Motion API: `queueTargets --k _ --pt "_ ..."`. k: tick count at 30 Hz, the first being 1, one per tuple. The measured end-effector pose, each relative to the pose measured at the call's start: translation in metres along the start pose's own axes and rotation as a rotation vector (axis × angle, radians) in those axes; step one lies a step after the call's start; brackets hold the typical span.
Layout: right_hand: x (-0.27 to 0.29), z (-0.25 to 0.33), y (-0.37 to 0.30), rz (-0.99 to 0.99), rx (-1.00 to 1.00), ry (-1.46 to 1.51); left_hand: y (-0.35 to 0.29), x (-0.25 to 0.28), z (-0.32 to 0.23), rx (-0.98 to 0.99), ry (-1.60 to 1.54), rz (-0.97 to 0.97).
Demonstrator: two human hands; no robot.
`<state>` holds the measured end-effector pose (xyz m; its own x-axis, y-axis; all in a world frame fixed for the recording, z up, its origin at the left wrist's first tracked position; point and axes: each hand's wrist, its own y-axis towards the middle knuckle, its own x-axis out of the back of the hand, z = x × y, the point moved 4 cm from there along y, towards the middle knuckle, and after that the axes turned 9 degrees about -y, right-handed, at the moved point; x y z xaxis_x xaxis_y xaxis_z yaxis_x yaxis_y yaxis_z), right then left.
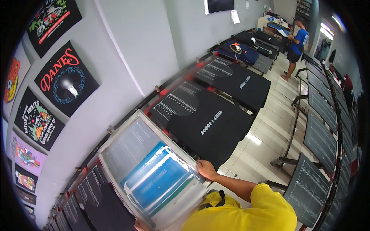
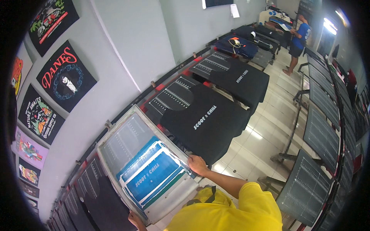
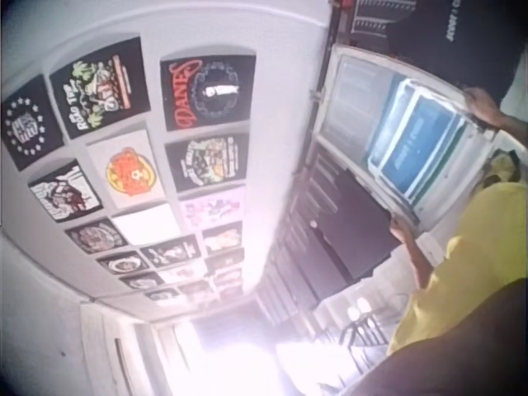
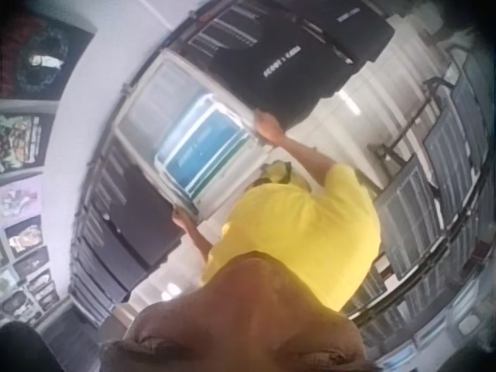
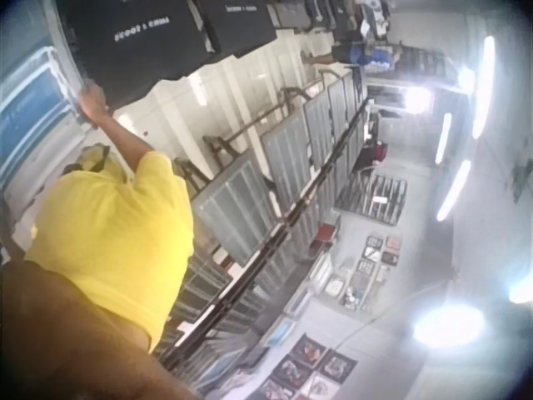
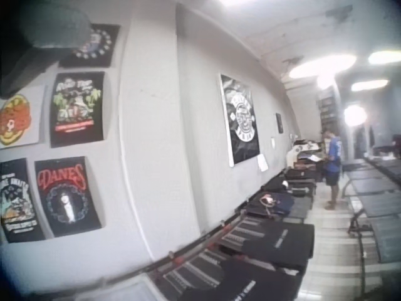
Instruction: The person performs screen printing by sliding a squeegee across a screen to apply ink to black t-shirts mounted on boards.
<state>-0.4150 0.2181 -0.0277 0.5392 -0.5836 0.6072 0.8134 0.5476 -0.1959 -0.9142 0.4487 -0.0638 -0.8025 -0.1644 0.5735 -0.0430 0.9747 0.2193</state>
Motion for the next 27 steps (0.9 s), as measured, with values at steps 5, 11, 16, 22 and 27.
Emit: queueTargets --k 5,11,16,22,27 --pt "-0.014 -0.019 0.007 -0.072 0.106 -0.063 -0.005 -0.003 0.016 0.001 0.101 0.112" --pt "-0.018 -0.031 0.007 -0.013 0.032 0.140 -0.019 0.004 -0.024 -0.174 0.148 -0.014" --pt "-0.022 -0.040 0.014 -0.018 0.091 0.264 -0.014 0.004 -0.027 -0.078 0.160 0.081" --pt "-0.004 -0.018 0.001 -0.162 0.305 0.304 -0.011 0.008 -0.039 0.165 -0.123 0.036" --pt "0.006 0.020 -0.017 -0.269 0.593 0.098 -0.020 0.022 -0.072 0.003 -0.423 -0.169"
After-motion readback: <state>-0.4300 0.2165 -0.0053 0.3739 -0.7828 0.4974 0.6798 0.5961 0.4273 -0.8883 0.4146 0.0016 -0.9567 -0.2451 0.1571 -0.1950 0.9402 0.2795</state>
